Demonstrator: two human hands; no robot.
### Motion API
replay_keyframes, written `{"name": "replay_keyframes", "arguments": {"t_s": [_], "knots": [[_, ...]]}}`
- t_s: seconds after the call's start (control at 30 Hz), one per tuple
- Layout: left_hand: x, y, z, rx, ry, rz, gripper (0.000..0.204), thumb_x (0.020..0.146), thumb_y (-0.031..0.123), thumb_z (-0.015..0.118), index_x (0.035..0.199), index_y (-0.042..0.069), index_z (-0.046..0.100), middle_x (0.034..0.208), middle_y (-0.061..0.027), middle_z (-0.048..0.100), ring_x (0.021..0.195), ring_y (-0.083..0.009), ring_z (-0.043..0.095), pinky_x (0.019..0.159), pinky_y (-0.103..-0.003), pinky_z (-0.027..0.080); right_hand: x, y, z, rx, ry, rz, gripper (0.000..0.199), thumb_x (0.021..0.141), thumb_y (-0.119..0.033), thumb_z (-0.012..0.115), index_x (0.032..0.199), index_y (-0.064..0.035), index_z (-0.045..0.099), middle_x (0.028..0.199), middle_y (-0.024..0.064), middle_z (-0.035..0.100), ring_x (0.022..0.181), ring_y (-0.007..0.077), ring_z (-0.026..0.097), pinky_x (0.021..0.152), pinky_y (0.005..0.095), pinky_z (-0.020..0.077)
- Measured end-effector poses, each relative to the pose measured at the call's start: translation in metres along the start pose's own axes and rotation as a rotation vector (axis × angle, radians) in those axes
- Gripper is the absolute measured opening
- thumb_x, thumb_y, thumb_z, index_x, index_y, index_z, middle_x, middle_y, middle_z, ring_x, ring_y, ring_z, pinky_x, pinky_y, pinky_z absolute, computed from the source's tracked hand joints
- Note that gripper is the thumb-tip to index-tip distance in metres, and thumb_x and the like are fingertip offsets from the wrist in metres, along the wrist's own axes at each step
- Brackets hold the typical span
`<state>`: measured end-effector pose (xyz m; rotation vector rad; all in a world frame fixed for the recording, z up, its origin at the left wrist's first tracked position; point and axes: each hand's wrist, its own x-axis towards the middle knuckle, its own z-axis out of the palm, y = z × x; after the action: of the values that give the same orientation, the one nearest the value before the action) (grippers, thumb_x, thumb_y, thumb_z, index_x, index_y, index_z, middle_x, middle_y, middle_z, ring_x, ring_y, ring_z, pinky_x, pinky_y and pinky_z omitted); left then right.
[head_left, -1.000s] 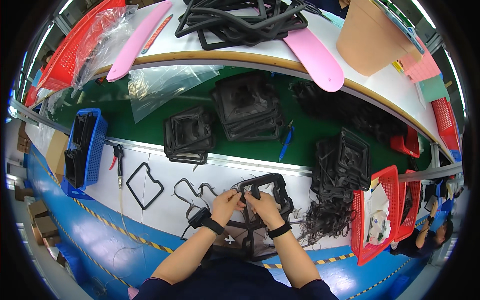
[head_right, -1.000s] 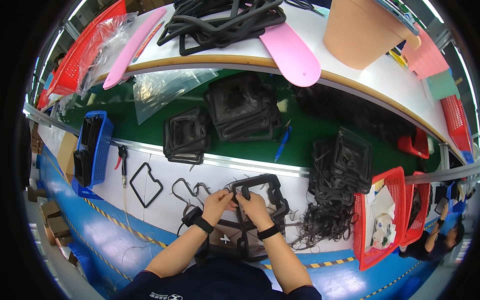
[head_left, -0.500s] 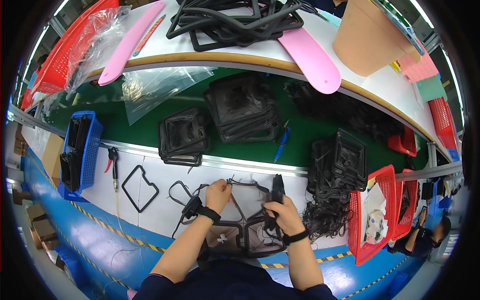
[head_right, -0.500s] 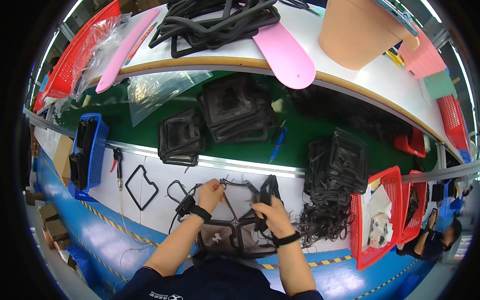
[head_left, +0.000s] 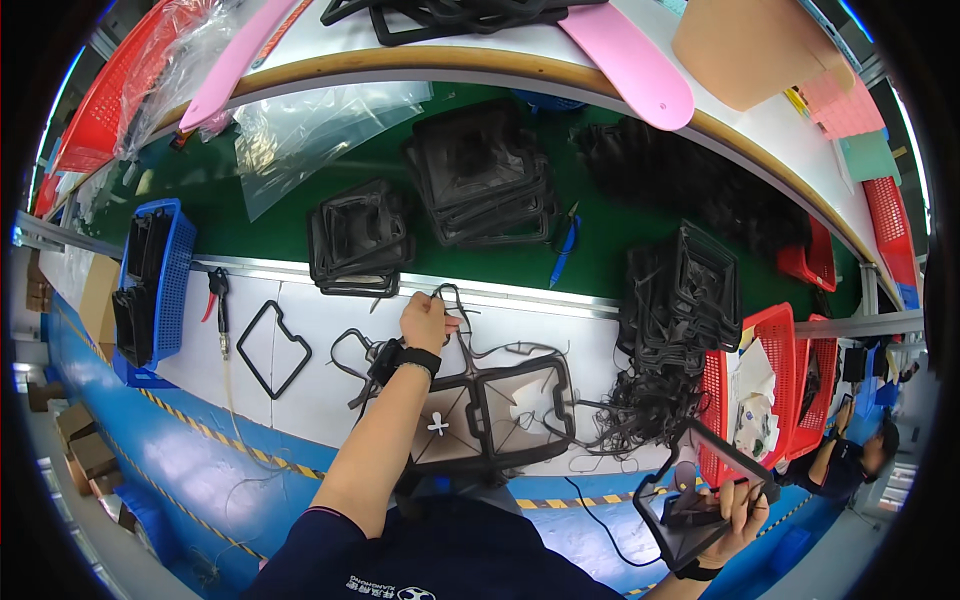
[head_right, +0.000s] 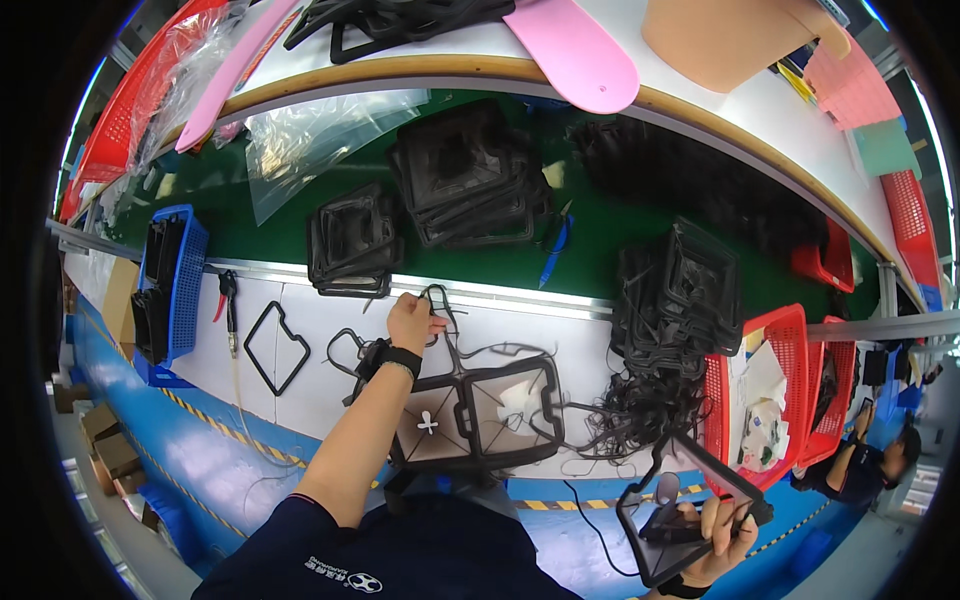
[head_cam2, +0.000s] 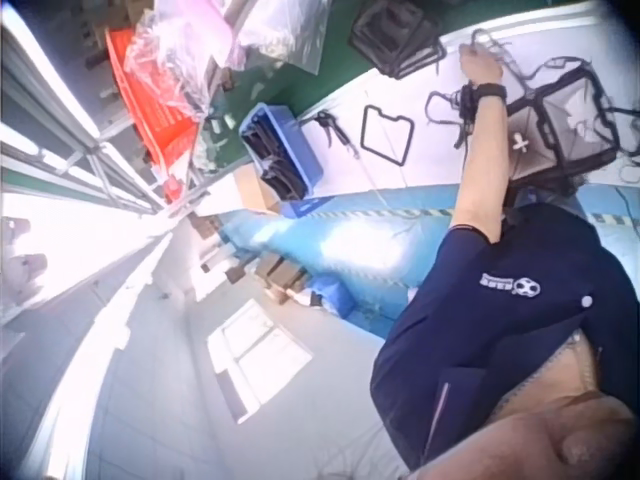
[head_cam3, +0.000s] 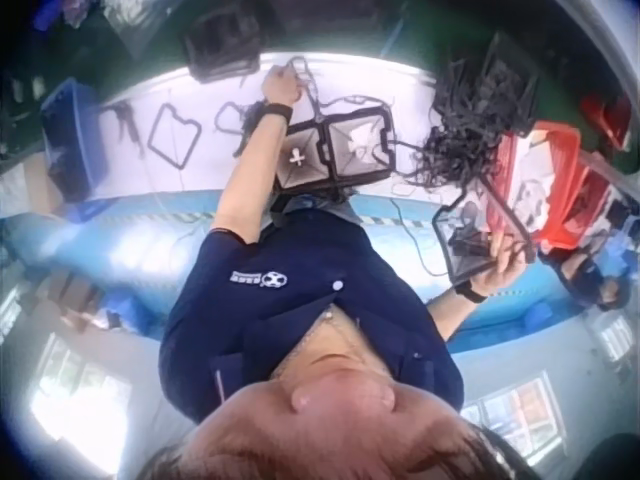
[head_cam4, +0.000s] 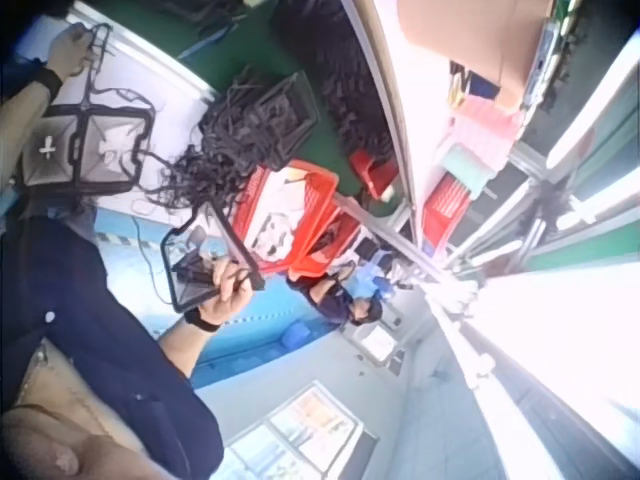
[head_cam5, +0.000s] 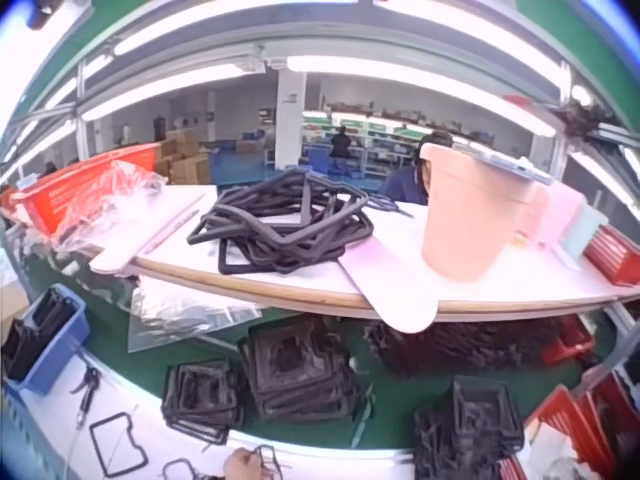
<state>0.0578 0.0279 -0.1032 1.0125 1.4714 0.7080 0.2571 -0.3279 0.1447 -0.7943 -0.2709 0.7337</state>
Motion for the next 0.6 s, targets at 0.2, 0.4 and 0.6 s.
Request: {"name": "replay_keyframes", "arguments": {"t_s": [0.2, 0.4, 0.6], "knots": [[-0.048, -0.004, -0.058, 0.286, -0.085, 0.417, 0.037, 0.079, 0.015, 0.064, 0.107, -0.007, 0.052, 0.105, -0.0217, 0.053, 0.062, -0.0245, 0.061, 0.057, -0.032, 0.051, -0.031, 0.056, 0.017, -0.141, 0.220, 0.419, 0.021, 0.092, -0.018, 0.049, 0.108, -0.0042, 0.048, 0.060, 0.0017, 0.045, 0.067, 0.0165, 0.052, 0.072, 0.0491, 0.0516], [-0.133, -0.053, -0.166, 0.806, -0.039, 0.287, 0.024, 0.077, 0.020, 0.066, 0.086, -0.001, 0.059, 0.090, -0.0186, 0.056, 0.078, -0.0337, 0.057, 0.067, -0.041, 0.048, -0.026, 0.130, 0.058, -0.216, 0.200, 0.680, 0.027, 0.085, -0.005, 0.057, 0.111, 0.0005, 0.047, 0.081, 0.0130, 0.059, 0.067, 0.0194, 0.058, 0.063, 0.0308, 0.0491], [-0.118, -0.076, -0.164, 0.278, -0.249, -0.155, 0.030, 0.079, 0.013, 0.064, 0.100, -0.005, 0.051, 0.085, -0.0175, 0.056, 0.065, -0.0234, 0.062, 0.051, -0.031, 0.049, -0.050, 0.217, 0.111, -0.773, -0.034, 0.575, 0.034, 0.086, -0.003, 0.057, 0.116, 0.0049, 0.042, 0.088, 0.0124, 0.063, 0.069, 0.0144, 0.062, 0.062, 0.0222, 0.0469]]}}
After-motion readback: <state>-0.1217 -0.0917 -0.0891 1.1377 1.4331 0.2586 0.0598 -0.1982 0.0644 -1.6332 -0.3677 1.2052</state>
